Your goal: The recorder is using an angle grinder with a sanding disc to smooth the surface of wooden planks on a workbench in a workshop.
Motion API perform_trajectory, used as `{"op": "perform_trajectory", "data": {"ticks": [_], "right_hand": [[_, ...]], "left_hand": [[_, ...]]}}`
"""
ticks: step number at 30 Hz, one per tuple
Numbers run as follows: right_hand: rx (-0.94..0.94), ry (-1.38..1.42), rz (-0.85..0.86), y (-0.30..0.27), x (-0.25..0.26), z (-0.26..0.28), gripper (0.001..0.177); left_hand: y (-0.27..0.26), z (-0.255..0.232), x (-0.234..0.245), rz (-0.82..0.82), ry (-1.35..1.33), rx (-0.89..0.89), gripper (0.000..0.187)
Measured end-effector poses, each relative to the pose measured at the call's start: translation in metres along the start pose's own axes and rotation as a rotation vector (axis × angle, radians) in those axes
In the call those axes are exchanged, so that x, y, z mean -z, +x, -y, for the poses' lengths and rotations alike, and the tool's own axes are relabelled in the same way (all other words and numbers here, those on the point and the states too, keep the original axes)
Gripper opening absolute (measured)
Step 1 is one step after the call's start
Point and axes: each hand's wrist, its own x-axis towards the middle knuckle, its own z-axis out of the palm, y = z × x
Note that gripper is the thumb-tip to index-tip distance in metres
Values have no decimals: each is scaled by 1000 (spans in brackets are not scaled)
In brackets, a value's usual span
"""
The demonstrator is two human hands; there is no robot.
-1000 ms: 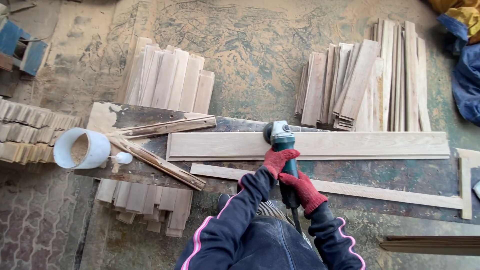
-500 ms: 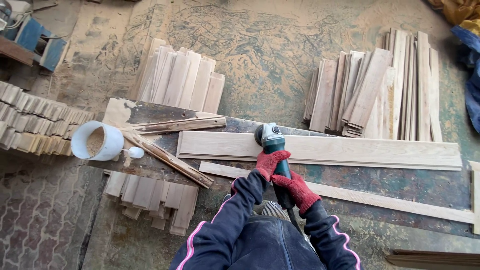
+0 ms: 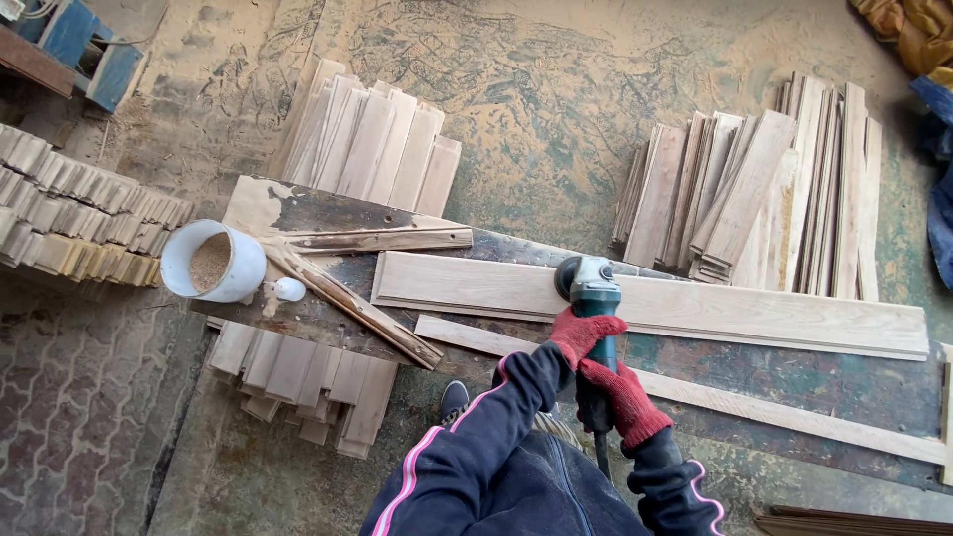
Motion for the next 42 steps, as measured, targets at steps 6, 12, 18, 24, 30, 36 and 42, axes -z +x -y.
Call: {"op": "perform_trajectory", "data": {"ticks": [6, 12, 18, 24, 30, 36, 42], "right_hand": [[178, -147, -16, 30, -76, -18, 41], [159, -356, 134, 34, -157, -23, 51], [128, -477, 212, 21, -180, -8, 65], [139, -382, 127, 10, -125, 11, 57], [76, -97, -3, 23, 5, -15, 41], [-34, 23, -122, -4, 43, -8, 45], [-23, 58, -111, 4, 31, -28, 40]], "left_hand": [[52, 44, 92, -161, -291, -30, 66], [12, 12, 186, -274, -422, 26, 62], [-7, -2, 214, -418, -469, -2, 67], [48, 35, 150, -265, -490, 4, 49], [47, 35, 17, -4, -324, 102, 41], [-2, 14, -55, 2, 71, 24, 63], [-16, 10, -29, 8, 101, 33, 63]]}}
